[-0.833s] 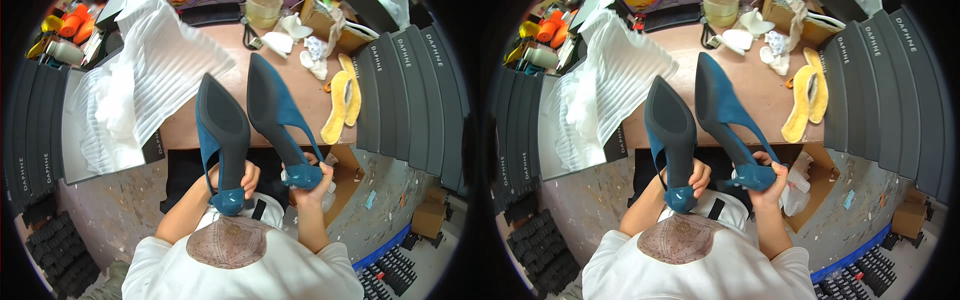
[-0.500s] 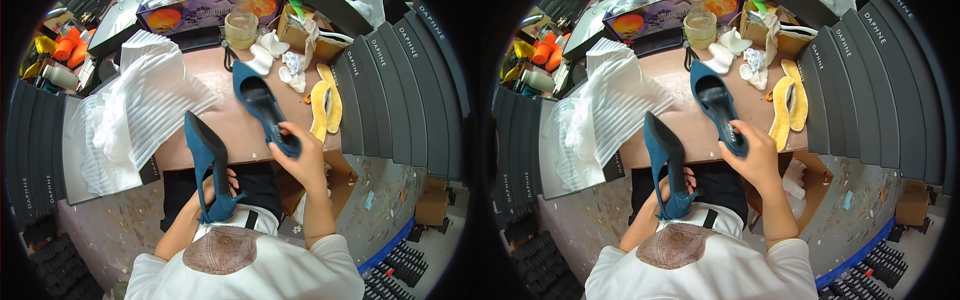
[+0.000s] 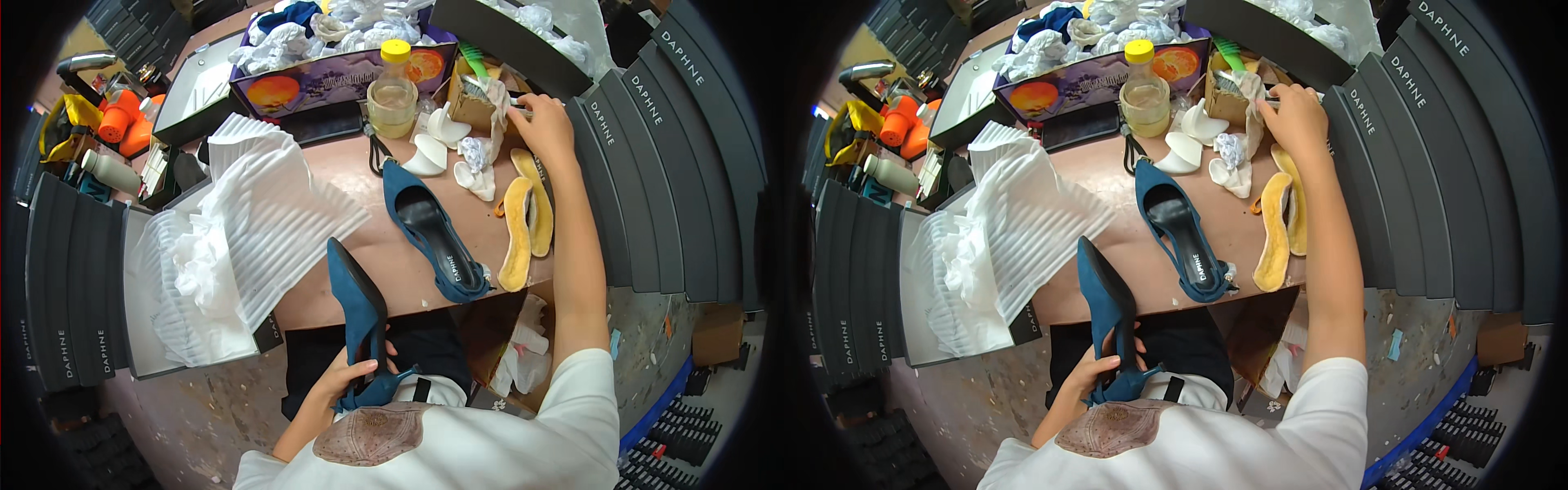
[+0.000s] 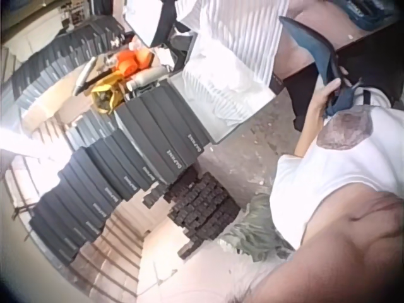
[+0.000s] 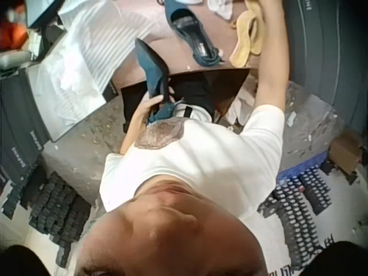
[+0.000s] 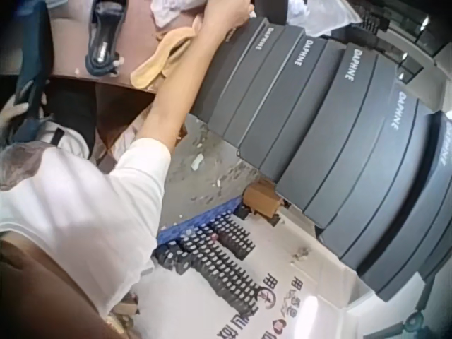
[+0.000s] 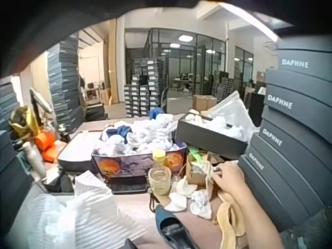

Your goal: Cleaning and preparing shoes for packaging.

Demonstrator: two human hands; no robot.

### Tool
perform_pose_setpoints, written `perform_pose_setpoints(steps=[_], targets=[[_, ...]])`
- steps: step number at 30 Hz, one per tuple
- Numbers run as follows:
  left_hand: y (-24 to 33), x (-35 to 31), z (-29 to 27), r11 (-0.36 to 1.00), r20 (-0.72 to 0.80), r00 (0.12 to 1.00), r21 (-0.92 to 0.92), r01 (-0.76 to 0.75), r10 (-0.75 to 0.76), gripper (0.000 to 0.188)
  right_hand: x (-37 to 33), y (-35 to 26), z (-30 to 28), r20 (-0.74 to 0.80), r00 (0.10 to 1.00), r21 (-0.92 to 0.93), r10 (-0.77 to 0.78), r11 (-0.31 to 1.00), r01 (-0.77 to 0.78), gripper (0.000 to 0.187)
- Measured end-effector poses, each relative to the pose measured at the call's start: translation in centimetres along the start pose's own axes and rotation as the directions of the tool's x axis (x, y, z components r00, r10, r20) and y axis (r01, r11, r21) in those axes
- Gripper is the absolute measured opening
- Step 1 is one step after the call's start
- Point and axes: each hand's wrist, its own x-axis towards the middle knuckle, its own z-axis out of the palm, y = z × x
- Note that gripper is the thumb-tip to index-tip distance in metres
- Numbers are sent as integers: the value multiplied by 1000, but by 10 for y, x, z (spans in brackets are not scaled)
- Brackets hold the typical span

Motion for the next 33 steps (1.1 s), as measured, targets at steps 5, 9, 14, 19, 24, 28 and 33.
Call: perform_pose_setpoints(steps=[5, 9, 14, 19, 24, 28, 33], targets=[[5, -1, 4, 999, -23, 1000, 46, 4, -3, 80, 17, -6, 49, 61, 991, -71, 122, 990, -118, 33], [7, -3, -3, 993, -32, 999, 114, 0, 3, 77, 4, -7, 40, -155, 973, 295, 173, 948, -121, 19], [19, -2, -2, 992, -22, 1000, 122, -14, 17, 40, -24, -12, 13, -287, 926, 355, 244, 925, -134, 15], [24, 2, -3, 986, 16, 1000, 165, 15, -18, 39, -35, 15, 41, 140, 945, 21, 295, 953, -301, 20], [24, 4, -1, 964, -48, 999, 264, 15, -3, 46, -34, 25, 64, 170, 965, 15, 202, 978, -207, 23], [34, -4, 11, 989, -55, 998, 148, -28, 37, 43, -2, -25, 8, 59, 984, -35, 166, 986, -164, 17], [40, 1, 18, 988, -21, 997, 138, -71, 75, 51, 56, 10, 34, 243, 962, -396, -125, 893, 217, 20]])
